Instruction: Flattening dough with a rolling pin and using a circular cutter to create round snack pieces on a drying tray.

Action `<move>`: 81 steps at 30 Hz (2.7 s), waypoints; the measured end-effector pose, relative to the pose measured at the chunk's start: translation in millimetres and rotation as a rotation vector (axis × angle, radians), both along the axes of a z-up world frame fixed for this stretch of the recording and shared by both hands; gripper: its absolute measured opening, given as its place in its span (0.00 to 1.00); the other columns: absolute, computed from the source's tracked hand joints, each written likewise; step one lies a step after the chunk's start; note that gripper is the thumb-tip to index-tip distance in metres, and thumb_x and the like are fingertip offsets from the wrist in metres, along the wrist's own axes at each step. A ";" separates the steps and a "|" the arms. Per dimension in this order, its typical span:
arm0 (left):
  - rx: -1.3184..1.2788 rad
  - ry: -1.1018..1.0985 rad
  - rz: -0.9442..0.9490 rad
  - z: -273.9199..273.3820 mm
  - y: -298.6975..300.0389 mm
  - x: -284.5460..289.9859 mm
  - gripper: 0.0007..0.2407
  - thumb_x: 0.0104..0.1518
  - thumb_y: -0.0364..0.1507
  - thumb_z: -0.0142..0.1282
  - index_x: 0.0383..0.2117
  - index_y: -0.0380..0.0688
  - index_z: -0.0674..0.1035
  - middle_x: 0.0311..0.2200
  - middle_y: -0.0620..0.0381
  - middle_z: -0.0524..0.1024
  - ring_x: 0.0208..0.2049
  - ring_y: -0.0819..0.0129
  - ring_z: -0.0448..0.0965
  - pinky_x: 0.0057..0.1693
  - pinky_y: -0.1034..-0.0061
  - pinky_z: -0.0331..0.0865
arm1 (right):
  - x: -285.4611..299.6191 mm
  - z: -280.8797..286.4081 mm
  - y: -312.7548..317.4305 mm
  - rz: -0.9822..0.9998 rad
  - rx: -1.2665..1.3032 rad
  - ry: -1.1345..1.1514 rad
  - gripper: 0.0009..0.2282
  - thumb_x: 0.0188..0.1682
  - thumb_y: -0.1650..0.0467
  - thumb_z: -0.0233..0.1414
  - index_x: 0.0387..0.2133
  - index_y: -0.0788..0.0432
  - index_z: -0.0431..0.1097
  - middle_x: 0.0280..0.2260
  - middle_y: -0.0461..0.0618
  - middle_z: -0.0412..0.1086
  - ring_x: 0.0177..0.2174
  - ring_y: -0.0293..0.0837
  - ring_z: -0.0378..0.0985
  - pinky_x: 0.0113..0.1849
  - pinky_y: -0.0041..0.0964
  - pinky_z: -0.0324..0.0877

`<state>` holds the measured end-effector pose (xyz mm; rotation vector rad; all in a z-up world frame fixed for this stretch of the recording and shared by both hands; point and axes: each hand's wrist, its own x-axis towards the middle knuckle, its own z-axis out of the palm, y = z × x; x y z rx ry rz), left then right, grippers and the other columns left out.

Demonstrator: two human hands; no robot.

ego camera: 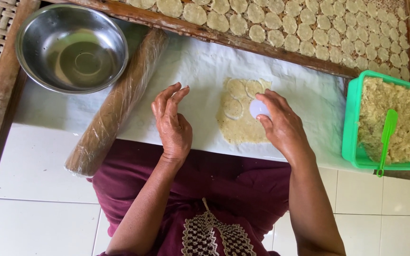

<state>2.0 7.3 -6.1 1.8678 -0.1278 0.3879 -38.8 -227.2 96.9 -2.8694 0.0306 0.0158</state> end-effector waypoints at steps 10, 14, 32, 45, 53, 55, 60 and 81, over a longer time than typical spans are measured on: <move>0.010 0.012 -0.003 -1.3 0.0 -0.6 0.33 0.41 0.05 0.38 0.54 0.49 0.78 0.58 0.55 0.71 0.60 0.54 0.69 0.64 0.65 0.69 | 6.2 -7.4 7.5 0.018 -0.028 0.039 0.21 0.49 0.71 0.57 0.58 0.53 0.66 0.61 0.52 0.64 0.53 0.56 0.73 0.51 0.48 0.71; 0.023 0.025 -0.015 -1.2 0.5 -0.3 0.33 0.41 0.05 0.38 0.54 0.49 0.78 0.58 0.55 0.71 0.60 0.54 0.69 0.64 0.65 0.69 | 6.7 -8.7 10.1 0.006 -0.058 0.052 0.22 0.50 0.70 0.57 0.59 0.53 0.65 0.61 0.54 0.64 0.53 0.57 0.73 0.50 0.49 0.71; 0.043 -0.037 -0.010 5.6 0.4 3.5 0.31 0.41 0.06 0.39 0.52 0.45 0.79 0.56 0.53 0.73 0.59 0.53 0.70 0.65 0.63 0.66 | 9.2 -7.0 20.6 -0.088 -0.001 0.050 0.21 0.50 0.73 0.56 0.58 0.55 0.66 0.61 0.60 0.64 0.49 0.58 0.76 0.50 0.48 0.72; 0.052 -0.049 -0.026 5.8 0.4 -1.2 0.30 0.42 0.06 0.40 0.52 0.45 0.79 0.56 0.53 0.73 0.58 0.52 0.70 0.63 0.61 0.66 | 0.0 -11.6 19.8 -0.035 -0.028 0.002 0.22 0.48 0.73 0.58 0.58 0.58 0.66 0.59 0.64 0.65 0.50 0.63 0.73 0.48 0.51 0.71; 0.065 -0.064 -0.025 7.0 0.0 3.6 0.30 0.40 0.06 0.40 0.51 0.45 0.79 0.55 0.52 0.73 0.58 0.52 0.70 0.63 0.61 0.66 | 1.5 -21.9 10.6 0.001 -0.037 -0.053 0.22 0.49 0.73 0.58 0.58 0.57 0.66 0.59 0.64 0.66 0.51 0.63 0.74 0.49 0.51 0.72; 0.067 -0.054 -0.038 3.1 1.0 -1.1 0.31 0.39 0.06 0.40 0.51 0.45 0.79 0.55 0.52 0.74 0.58 0.52 0.70 0.64 0.61 0.66 | -2.0 -20.1 10.0 -0.010 -0.041 -0.042 0.22 0.49 0.73 0.58 0.58 0.57 0.67 0.58 0.64 0.66 0.51 0.63 0.74 0.49 0.51 0.72; 0.105 -0.081 -0.028 1.5 -0.7 4.0 0.30 0.41 0.06 0.41 0.51 0.45 0.79 0.56 0.54 0.73 0.59 0.54 0.70 0.63 0.61 0.66 | 8.5 -4.4 -17.5 -0.270 0.299 0.121 0.22 0.48 0.72 0.59 0.57 0.49 0.68 0.58 0.52 0.70 0.49 0.51 0.79 0.46 0.41 0.78; 0.110 -0.034 -0.030 -0.6 -1.7 0.0 0.32 0.39 0.05 0.38 0.51 0.47 0.79 0.56 0.56 0.72 0.58 0.54 0.69 0.62 0.65 0.69 | -21.7 8.4 -23.9 -0.086 0.111 -0.103 0.22 0.50 0.73 0.59 0.59 0.53 0.65 0.61 0.57 0.65 0.52 0.56 0.77 0.49 0.44 0.76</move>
